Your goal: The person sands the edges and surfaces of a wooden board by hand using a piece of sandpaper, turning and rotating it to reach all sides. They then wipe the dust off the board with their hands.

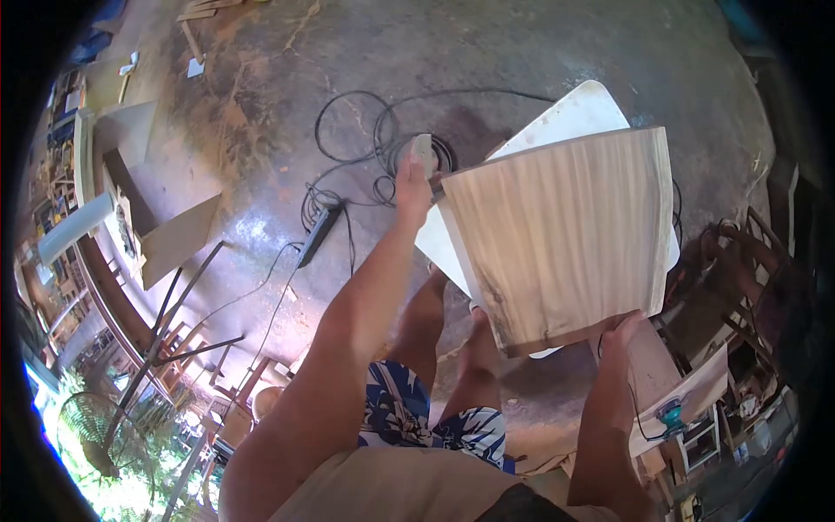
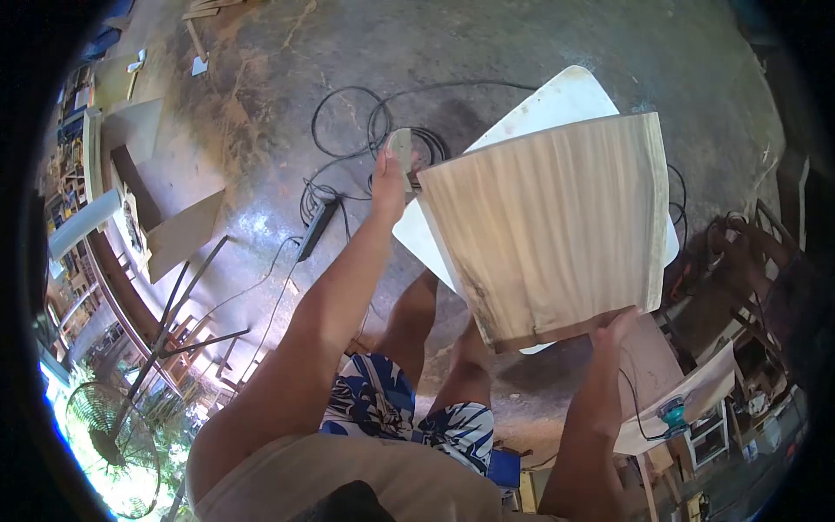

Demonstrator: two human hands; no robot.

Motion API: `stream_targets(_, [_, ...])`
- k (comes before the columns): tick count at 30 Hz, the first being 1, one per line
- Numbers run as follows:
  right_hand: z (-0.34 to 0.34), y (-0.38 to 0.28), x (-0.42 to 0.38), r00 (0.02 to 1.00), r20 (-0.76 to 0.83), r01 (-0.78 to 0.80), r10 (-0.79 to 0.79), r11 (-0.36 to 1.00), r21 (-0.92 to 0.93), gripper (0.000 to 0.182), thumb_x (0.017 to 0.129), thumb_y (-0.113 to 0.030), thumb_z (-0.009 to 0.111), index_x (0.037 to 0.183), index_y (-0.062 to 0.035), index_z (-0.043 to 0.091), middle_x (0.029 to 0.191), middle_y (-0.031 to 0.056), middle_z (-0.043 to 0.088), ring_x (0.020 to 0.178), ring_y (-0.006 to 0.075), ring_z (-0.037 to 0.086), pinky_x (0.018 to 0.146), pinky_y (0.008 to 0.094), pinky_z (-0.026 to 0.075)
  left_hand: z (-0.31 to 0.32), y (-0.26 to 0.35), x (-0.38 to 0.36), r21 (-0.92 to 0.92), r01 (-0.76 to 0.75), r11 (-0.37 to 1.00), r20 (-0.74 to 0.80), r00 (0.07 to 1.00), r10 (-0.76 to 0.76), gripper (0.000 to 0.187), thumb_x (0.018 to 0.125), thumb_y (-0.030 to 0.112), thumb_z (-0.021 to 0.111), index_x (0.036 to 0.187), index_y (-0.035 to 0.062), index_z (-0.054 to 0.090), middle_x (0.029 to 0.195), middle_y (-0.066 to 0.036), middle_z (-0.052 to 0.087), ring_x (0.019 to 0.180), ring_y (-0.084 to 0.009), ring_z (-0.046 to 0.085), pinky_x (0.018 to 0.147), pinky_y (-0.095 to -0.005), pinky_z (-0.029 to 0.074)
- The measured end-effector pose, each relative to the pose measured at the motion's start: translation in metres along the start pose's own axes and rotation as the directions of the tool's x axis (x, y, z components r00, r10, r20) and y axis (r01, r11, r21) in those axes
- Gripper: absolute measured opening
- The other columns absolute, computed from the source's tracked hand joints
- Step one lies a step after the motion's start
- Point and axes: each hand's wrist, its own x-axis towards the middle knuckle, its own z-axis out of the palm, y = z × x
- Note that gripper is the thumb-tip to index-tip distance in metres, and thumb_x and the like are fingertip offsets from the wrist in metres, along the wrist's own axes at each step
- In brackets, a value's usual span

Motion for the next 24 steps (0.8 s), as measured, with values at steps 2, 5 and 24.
stream_targets(2, [0.001, 0.004, -0.015, 0.995, 0.042, -0.093, 0.092, 0.995, 0.019, 0.083, 0.101, -0.067, 0.035, 0.16, -0.0108, 0.019, 0.165, 0.0136, 0.02, 0.15, 0.0312, 0.026, 0.12, 0.0491, 0.027, -0.008, 0.005, 0.009, 0.082, -0.012, 0.997, -0.023, 1.0, 0.014, 0.048, 0.11, 0.038, 0.038, 0.148, 0.0101, 0.045, 0.135, -0.01, 0.056, 0.113, -0.0198, 0.06, 0.089, -0.0346, 0.054])
stream_targets(5, [0.013, -0.011, -0.055, 0.963, -0.047, -0.266, 0.264, 0.963, -0.045, 0.08, 0.102, -0.06, 0.043, 0.159, -0.0088, 0.023, 0.164, 0.0158, 0.023, 0.15, 0.031, 0.027, 0.119, 0.0468, 0.03, -0.013, 0.001, 0.023, 0.207, -0.066, 0.976, -0.059, 0.995, 0.079, 0.047, 0.11, 0.037, 0.04, 0.141, 0.0048, 0.051, 0.124, -0.01, 0.061, 0.104, -0.018, 0.061, 0.091, -0.0339, 0.053])
stream_targets(24, [0.334, -0.085, -0.11, 0.277, 0.642, 0.81, -0.715, -0.186, -0.557, 0.072, 0.092, -0.046, 0.053, 0.151, -0.0062, 0.038, 0.159, 0.0236, 0.031, 0.149, 0.0426, 0.023, 0.12, 0.0601, 0.014, -0.008, 0.053, -0.018, 0.791, -0.225, 0.569, 0.263, 0.965, 0.015, 0.044, 0.104, 0.024, 0.045, 0.144, 0.0064, 0.048, 0.112, -0.031, 0.065, 0.108, -0.0469, 0.062, 0.092, -0.0505, 0.05])
